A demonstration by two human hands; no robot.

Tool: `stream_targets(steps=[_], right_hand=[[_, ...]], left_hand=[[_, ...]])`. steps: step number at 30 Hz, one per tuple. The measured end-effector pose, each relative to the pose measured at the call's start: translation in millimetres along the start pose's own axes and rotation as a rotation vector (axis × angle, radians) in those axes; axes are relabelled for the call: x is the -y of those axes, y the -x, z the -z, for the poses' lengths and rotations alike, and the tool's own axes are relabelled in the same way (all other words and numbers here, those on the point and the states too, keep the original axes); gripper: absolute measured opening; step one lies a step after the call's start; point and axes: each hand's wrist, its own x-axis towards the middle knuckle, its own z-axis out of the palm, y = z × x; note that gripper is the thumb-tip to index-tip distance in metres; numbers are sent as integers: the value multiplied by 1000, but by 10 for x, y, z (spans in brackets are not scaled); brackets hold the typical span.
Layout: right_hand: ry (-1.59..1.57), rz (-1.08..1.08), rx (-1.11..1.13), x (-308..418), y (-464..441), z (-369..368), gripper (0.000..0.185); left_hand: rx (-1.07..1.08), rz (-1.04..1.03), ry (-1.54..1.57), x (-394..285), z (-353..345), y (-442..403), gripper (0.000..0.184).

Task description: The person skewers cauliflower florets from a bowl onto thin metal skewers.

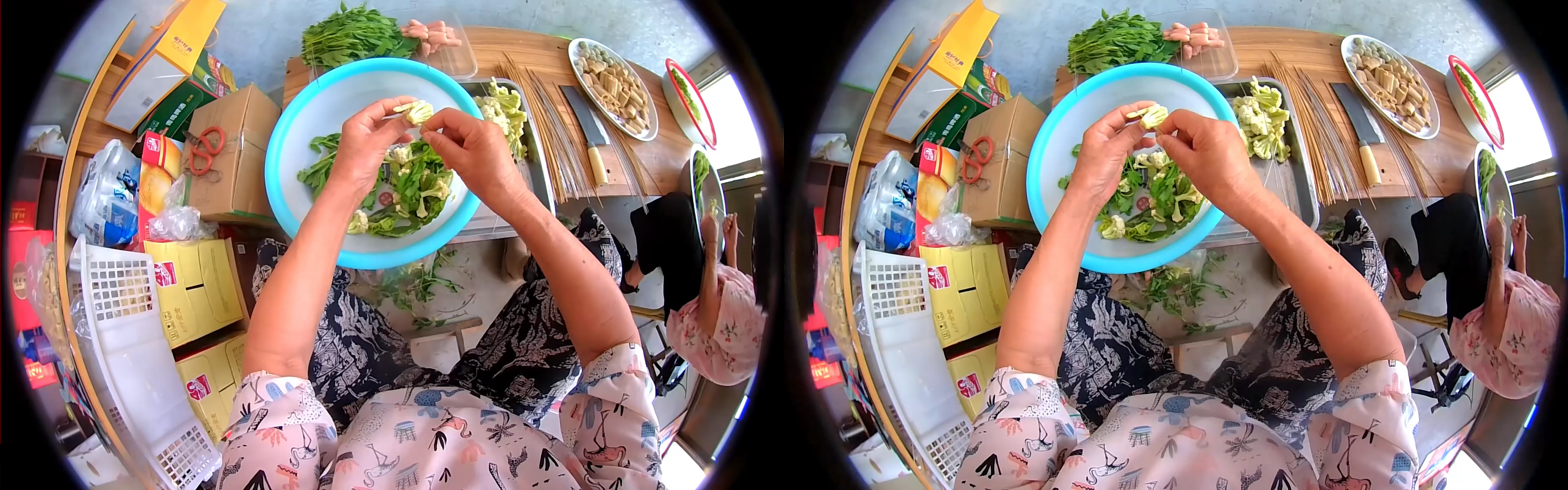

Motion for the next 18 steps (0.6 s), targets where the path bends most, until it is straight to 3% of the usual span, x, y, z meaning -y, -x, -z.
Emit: stream_targets(steps=[9,14,18], right_hand=[[97,20,-8,77,26,-1,9],[-183,-93,46,57,-5,26,12],[-194,-128,81,112,-4,43,14]], left_hand=[[26,-37,164,-13,-37,16,28],[-11,-94,200,11,2,-2,20],[6,-82,286,22,7,-3,15]])
